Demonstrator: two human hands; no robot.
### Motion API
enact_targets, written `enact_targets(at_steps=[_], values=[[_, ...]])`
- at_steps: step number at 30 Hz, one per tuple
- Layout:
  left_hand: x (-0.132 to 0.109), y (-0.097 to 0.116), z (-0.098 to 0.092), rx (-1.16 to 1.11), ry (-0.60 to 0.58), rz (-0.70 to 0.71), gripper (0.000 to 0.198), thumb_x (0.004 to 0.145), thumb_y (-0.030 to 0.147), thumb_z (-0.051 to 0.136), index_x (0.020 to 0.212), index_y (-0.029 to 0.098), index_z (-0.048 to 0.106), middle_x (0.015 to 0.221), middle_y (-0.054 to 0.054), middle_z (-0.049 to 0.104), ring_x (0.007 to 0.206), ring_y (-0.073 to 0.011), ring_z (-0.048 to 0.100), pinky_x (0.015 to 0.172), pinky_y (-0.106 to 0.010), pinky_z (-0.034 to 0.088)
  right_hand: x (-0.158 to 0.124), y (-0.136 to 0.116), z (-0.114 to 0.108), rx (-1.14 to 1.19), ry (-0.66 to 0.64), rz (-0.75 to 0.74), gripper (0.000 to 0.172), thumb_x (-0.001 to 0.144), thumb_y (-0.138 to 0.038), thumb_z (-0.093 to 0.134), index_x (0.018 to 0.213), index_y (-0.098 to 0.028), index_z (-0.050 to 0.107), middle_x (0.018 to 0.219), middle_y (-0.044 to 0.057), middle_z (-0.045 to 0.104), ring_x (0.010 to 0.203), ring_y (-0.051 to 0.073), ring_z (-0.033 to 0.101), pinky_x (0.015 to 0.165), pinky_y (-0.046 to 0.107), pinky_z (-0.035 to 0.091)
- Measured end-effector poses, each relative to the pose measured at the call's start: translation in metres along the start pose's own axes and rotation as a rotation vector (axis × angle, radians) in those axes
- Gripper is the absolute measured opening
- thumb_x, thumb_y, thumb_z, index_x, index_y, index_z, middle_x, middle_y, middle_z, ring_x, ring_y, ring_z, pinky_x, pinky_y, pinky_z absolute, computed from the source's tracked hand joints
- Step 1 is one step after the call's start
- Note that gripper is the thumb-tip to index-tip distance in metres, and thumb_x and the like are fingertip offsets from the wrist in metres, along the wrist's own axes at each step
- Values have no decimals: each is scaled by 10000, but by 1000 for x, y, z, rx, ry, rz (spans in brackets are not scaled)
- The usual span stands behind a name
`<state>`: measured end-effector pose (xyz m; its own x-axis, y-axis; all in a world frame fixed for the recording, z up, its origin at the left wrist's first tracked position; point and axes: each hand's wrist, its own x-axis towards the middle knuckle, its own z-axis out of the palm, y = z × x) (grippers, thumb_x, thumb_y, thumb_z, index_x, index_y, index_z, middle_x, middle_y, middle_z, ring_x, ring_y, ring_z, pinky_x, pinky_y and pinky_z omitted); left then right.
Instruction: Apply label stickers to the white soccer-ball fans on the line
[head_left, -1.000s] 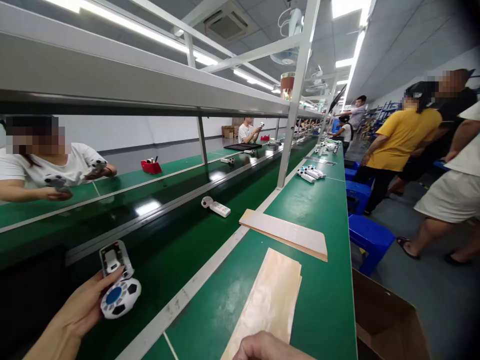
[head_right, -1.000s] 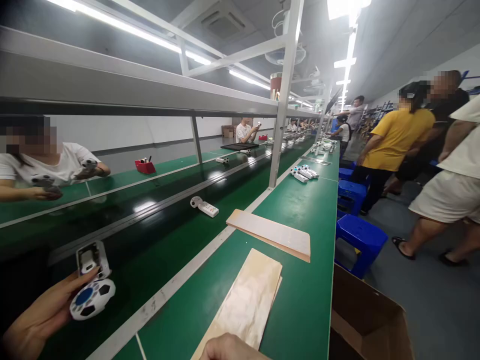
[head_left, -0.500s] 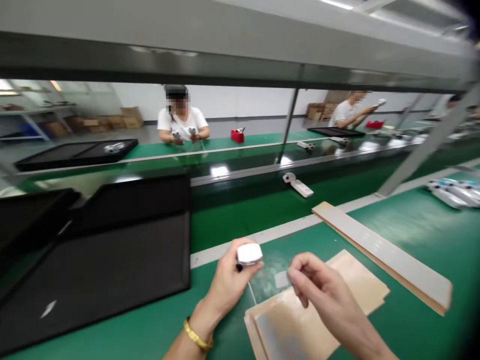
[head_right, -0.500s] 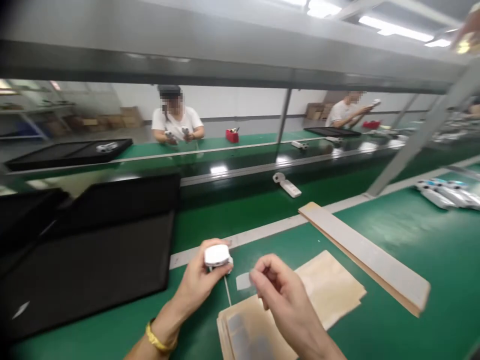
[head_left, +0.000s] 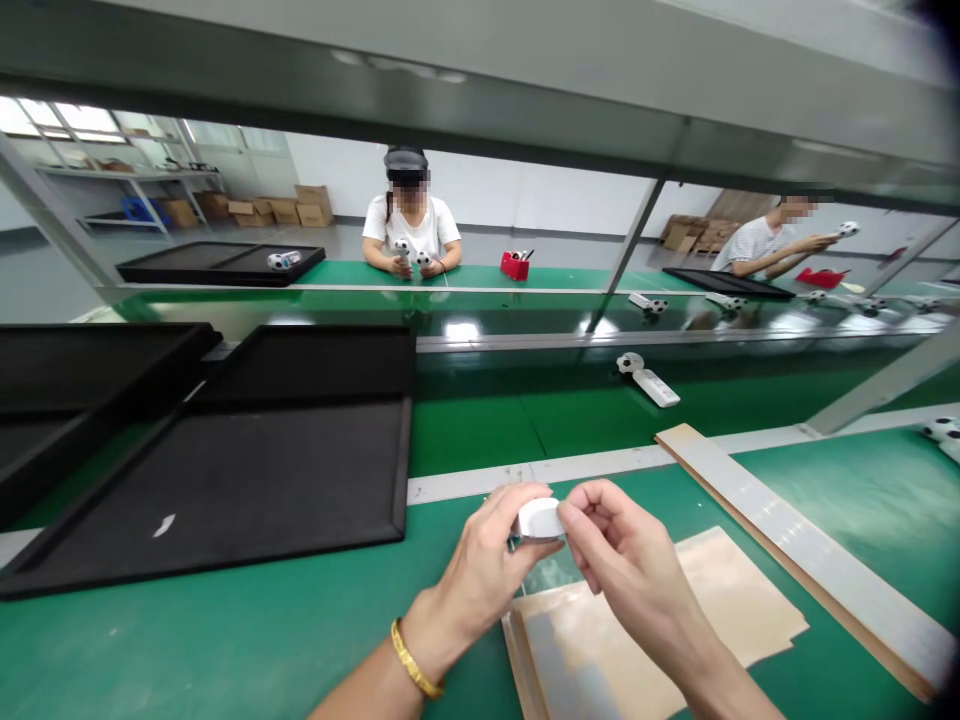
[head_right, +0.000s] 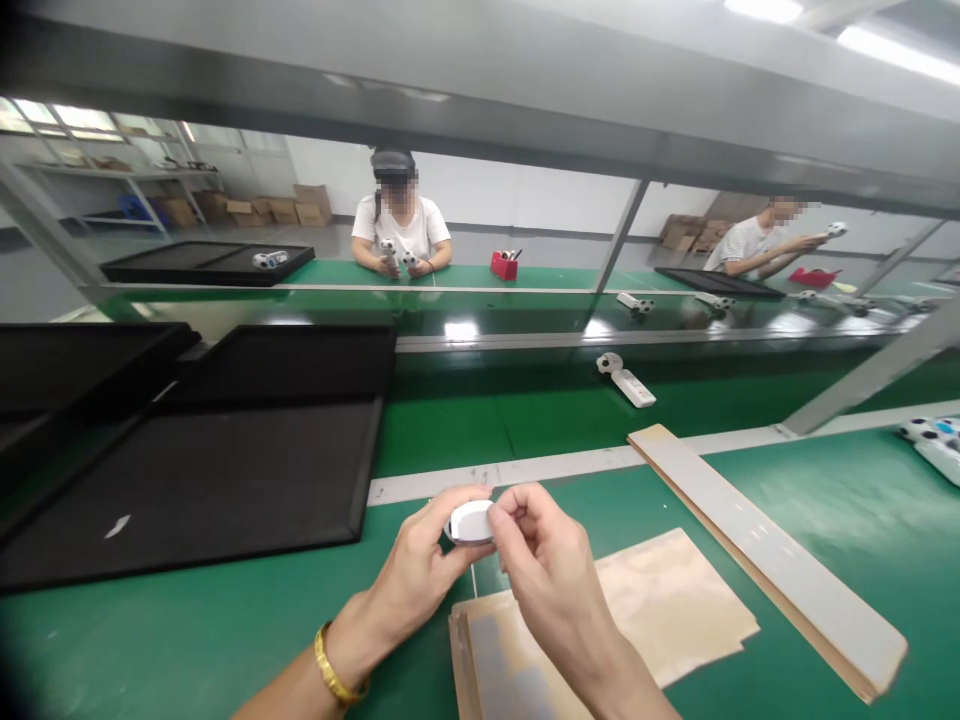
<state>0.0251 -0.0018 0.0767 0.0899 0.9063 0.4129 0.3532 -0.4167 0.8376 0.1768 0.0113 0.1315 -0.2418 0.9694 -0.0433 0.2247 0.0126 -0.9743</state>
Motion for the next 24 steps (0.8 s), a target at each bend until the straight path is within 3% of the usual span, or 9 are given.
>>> enact_targets(at_steps=[7, 24], values=[[-2, -1, 4, 11, 73, 44, 367, 845, 234, 677, 1182, 230, 531, 1149, -30, 628, 1036, -168, 607, 892, -270, 482, -2, -1, 4, -42, 46, -11, 294, 855, -478, 580, 748, -212, 519, 547, -60, 469, 466, 95, 373, 445, 228, 293], [-2, 1, 5, 11, 58, 76, 353, 847, 275, 670, 1174, 217, 549, 1125, -63, 648, 1034, -211, 618, 916, -347, 504, -5, 2, 2, -95, 40, -12, 312, 864, -508, 558, 758, -219, 506, 547, -55, 461, 466, 114, 398, 461, 248, 313]])
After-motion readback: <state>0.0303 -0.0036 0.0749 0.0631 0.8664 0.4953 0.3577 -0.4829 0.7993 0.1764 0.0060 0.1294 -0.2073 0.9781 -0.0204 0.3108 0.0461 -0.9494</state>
